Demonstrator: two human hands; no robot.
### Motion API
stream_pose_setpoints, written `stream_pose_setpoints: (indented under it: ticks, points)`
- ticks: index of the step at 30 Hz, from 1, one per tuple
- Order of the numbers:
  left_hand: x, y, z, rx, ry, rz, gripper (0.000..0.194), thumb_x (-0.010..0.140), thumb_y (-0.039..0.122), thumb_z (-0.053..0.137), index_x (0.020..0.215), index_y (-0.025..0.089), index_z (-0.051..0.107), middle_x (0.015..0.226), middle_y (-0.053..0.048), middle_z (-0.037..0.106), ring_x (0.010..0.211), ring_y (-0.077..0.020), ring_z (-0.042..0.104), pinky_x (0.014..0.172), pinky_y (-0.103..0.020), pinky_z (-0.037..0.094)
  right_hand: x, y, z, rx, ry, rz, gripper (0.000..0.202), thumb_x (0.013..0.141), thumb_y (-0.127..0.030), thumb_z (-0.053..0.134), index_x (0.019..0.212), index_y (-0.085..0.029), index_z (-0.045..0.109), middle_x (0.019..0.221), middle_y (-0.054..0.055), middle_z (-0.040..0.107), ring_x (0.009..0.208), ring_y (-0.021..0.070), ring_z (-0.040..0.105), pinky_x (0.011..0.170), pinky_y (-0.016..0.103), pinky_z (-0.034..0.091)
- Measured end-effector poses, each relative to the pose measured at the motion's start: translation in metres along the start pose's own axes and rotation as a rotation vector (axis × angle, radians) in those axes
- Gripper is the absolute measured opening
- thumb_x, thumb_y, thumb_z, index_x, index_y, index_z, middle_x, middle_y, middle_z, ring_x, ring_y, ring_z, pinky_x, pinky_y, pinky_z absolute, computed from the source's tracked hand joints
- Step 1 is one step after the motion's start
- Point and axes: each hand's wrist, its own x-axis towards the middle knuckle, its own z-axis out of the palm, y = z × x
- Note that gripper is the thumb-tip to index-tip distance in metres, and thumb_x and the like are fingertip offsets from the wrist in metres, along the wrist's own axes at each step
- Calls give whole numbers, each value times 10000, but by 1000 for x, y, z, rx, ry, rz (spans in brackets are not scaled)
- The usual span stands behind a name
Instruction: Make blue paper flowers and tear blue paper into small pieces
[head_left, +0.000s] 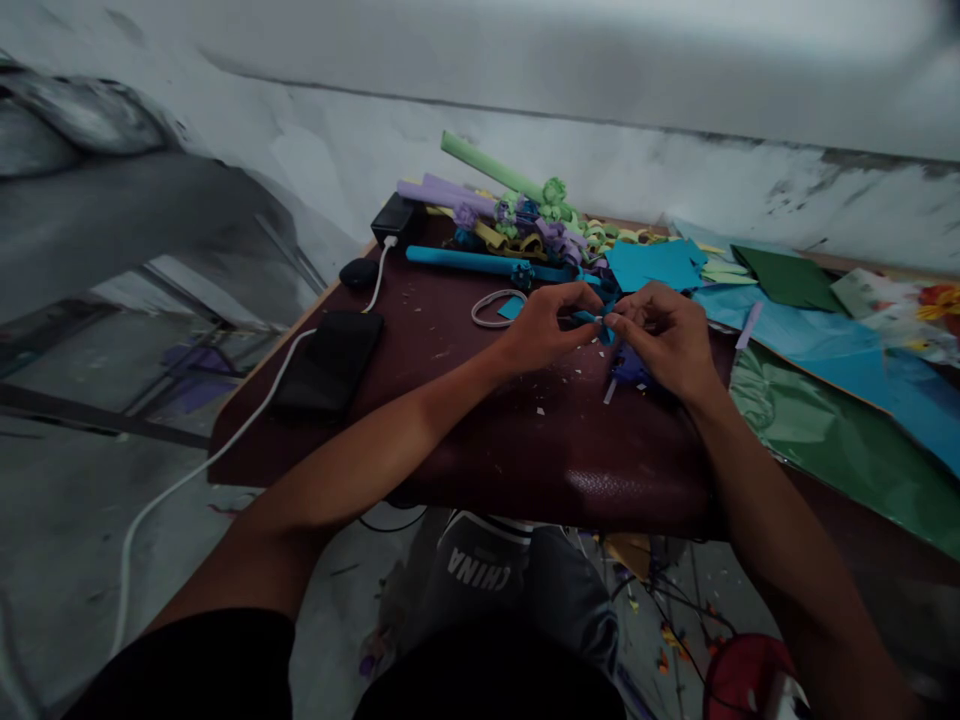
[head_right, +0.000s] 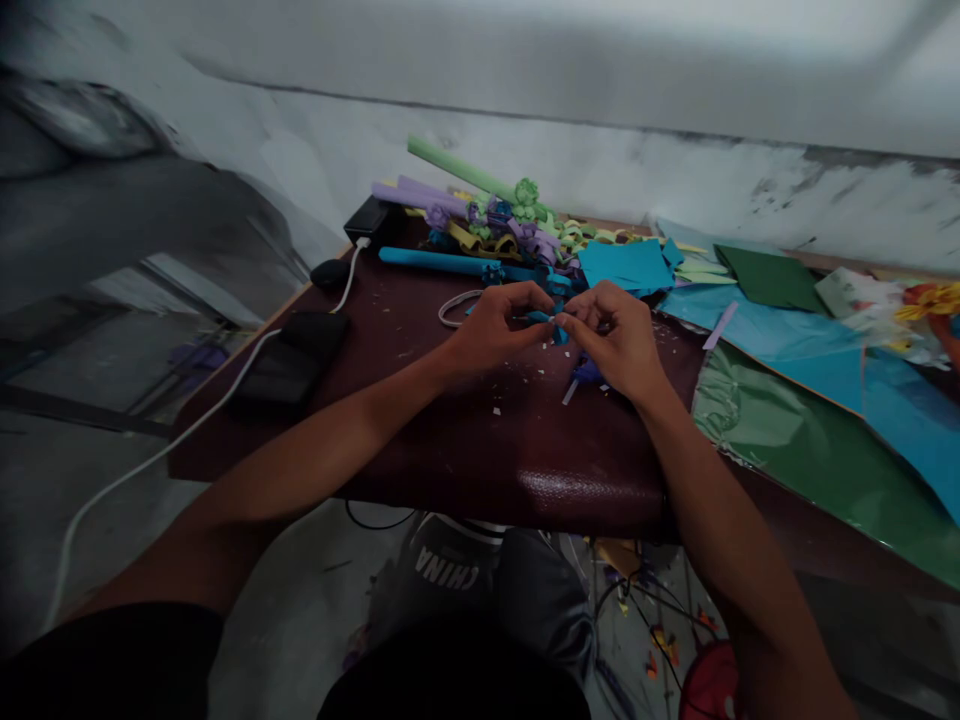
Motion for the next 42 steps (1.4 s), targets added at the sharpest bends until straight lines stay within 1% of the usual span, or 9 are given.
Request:
stream_pose_setpoints:
  ticks: [3,9,14,18,25,32,35,38,42]
  points:
    - [1,-1,-1,-5,-17,27,194,1008,340,838,1064,183,739,1064,-60,827,987,-168,786,863,-284,621,0,1,-1,14,-25,11,475,918,-718,952,894,-289,749,778,2,696,707,189,622,626,385,546]
    - [0,-1,-1,-11,-30,10,242,1027,365,840,1122,188,705,1073,-60,817,975,-159,800,835,-271,609,1,6,1,20,-56,44,467,934,-723,930,941,-285,766,736,-23,656,652,166,559,602,357,445]
    - [0,-5,1,-19,-26,-11,288,1022,423,846,1133,215,681,1028,-42,801,961,-167,806,777,-270,574,0,6,2,-71,-53,-19,536,966,-803,853,891,-278,775,761,4,690,667,181,575,637,374,423]
    - [-1,-7,0,38,-15,21,279,1018,401,853,1164,222,697,1037,-36,816,946,-165,797,781,-271,562,0,5,1,-119,-31,-81,500,996,-735,856,826,-279,743,775,17,694,673,191,577,643,390,425]
    - [-2,-10,1,92,-26,27,300,1045,435,847,1231,251,700,1007,-23,813,764,-142,726,708,-287,544,-1,4,1,-125,-27,-117,306,1021,-605,869,994,-306,807,871,27,697,766,218,635,692,411,526]
    - [0,-4,-2,148,-16,98,177,1063,318,781,1205,230,724,1111,-56,833,960,-175,779,823,-294,583,-3,-1,-4,-147,-67,-164,236,1063,-539,815,1196,-346,840,1059,58,778,792,224,662,664,404,582]
    - [1,-2,-4,237,-1,134,115,1046,240,733,1157,221,757,1130,-63,830,1043,-195,779,903,-314,589,-1,2,-7,-197,-101,-224,196,1089,-519,773,1160,-355,851,1091,71,792,876,259,706,776,465,619]
    - [1,-3,-5,368,21,126,118,1028,224,723,1125,229,792,1078,-62,804,975,-206,750,885,-334,578,0,6,-8,-213,-116,-263,203,1101,-522,745,1088,-344,843,1111,79,774,938,277,716,869,510,631]
    - [0,-5,-3,501,61,145,139,1011,201,735,1122,239,809,1018,-49,767,925,-218,718,897,-352,565,-1,7,-7,-228,-107,-225,199,1086,-525,757,1062,-335,811,1036,76,712,888,271,671,810,483,617]
